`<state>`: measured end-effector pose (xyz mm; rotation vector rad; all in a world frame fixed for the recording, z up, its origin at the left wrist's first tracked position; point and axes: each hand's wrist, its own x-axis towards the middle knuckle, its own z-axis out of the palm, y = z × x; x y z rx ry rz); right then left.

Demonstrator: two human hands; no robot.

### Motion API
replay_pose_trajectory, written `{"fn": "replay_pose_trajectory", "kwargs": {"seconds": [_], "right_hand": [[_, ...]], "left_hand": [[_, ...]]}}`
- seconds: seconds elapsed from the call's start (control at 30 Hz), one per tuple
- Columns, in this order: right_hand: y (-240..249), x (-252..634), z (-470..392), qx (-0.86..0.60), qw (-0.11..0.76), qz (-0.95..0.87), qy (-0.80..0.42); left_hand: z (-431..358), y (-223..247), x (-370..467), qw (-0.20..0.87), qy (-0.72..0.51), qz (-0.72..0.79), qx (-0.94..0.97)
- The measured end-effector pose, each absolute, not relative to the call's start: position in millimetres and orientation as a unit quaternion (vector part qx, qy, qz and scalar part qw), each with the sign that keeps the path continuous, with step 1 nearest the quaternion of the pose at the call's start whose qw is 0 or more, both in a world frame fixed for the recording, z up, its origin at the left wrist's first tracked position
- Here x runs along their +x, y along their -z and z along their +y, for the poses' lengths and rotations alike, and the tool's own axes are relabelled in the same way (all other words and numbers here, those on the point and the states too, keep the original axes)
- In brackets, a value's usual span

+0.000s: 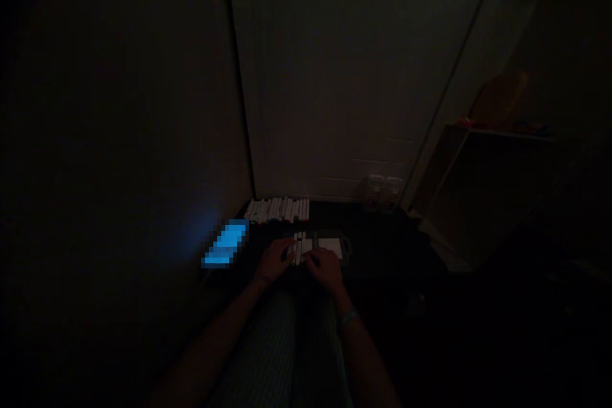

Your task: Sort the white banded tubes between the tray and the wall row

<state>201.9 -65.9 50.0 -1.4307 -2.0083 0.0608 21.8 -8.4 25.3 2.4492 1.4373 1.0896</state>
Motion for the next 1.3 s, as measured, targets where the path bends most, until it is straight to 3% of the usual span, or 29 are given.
{"fn": "replay_pose_trajectory", "kwargs": {"seconds": [1.3], "right_hand": [[-54.4,201.2,-67.5,-0.557,0.312,-0.769,-0.025]], "left_hand": [[-7.8,-25.1,20.9,0.053,-0.363,0.471,0.803]]}}
